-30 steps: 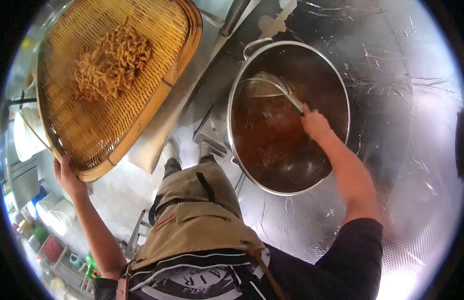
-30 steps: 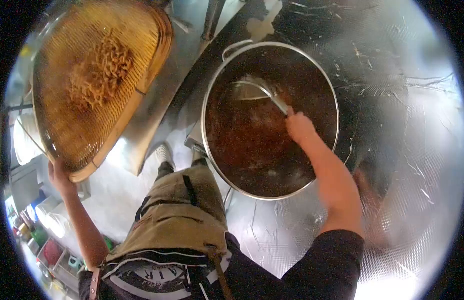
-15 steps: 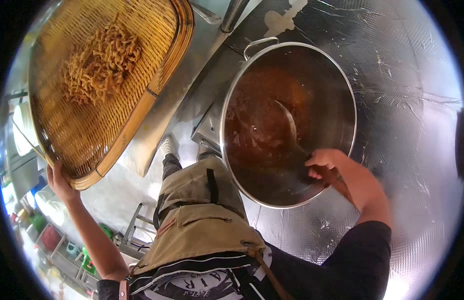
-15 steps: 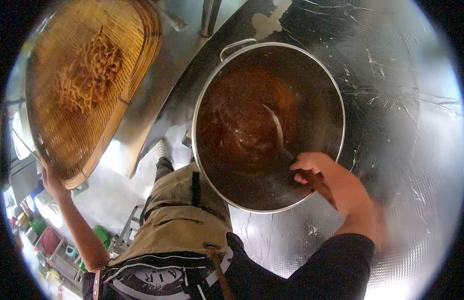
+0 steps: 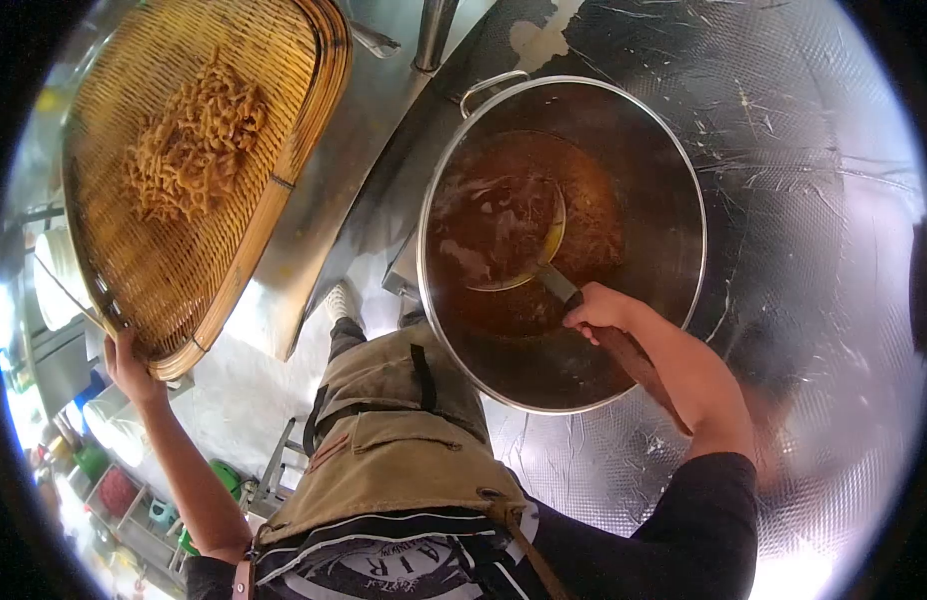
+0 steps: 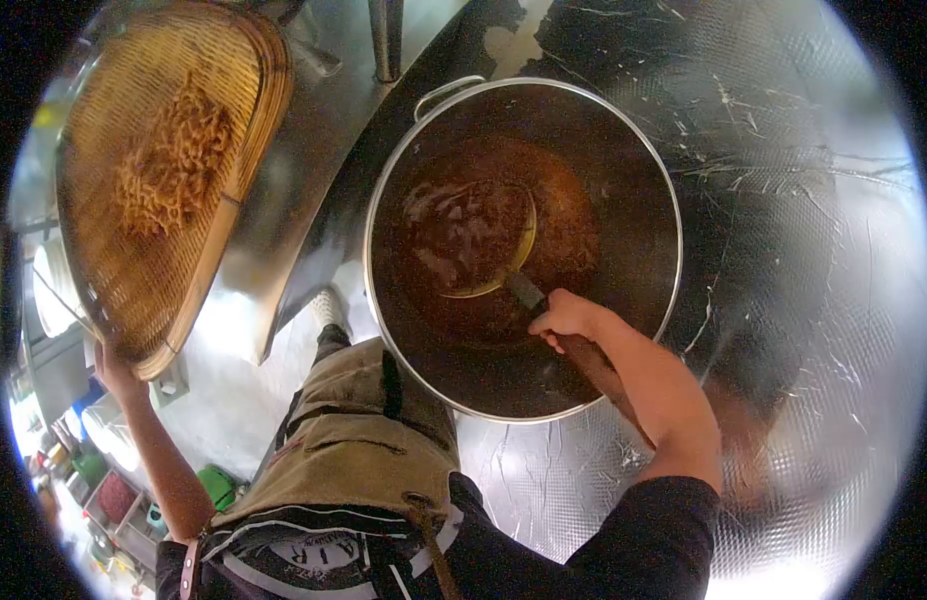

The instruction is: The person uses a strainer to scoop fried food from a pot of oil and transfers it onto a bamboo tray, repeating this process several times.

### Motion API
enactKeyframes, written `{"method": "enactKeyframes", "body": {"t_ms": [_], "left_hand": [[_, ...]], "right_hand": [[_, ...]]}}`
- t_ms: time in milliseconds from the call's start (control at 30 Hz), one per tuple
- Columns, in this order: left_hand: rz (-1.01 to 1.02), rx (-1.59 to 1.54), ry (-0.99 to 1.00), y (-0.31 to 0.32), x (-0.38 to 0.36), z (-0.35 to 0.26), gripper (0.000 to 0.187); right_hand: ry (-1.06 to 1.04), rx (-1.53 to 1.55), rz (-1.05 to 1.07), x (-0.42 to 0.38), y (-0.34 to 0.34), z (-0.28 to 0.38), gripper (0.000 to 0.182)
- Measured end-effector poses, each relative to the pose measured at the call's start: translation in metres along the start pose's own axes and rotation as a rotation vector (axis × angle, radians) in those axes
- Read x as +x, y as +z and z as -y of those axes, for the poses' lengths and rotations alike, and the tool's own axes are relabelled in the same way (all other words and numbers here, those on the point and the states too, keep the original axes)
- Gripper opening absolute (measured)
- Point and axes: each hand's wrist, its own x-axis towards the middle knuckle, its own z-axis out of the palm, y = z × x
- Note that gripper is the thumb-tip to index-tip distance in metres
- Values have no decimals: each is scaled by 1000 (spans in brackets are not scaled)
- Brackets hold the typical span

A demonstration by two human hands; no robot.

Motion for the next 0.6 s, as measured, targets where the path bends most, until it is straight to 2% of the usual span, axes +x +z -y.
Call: {"method": "enactKeyframes", "body": {"t_ms": [67,133,200,267,433,600], "left_hand": [[-21,-100,-60,7,-2,-5,26],[41,110,95,-4,3,8,26],[48,78,78,-1,2,3,26],[4,-193,-114,7,1,-5,27],[55,-226,-117,-3,15,11,30],[107,-207,-76,-7,23,23,39]], "right_hand": [[11,15,-26,-30,3,-2,27],[13,71,-41,-52,9,-12,28],[-1,166,-38,-72,19,-23,29],[7,263,-74,-92,36,-25,30],[-60,444,-137,-114,71,-38,30],[-21,589,-225,-133,89,-50,32]]}}
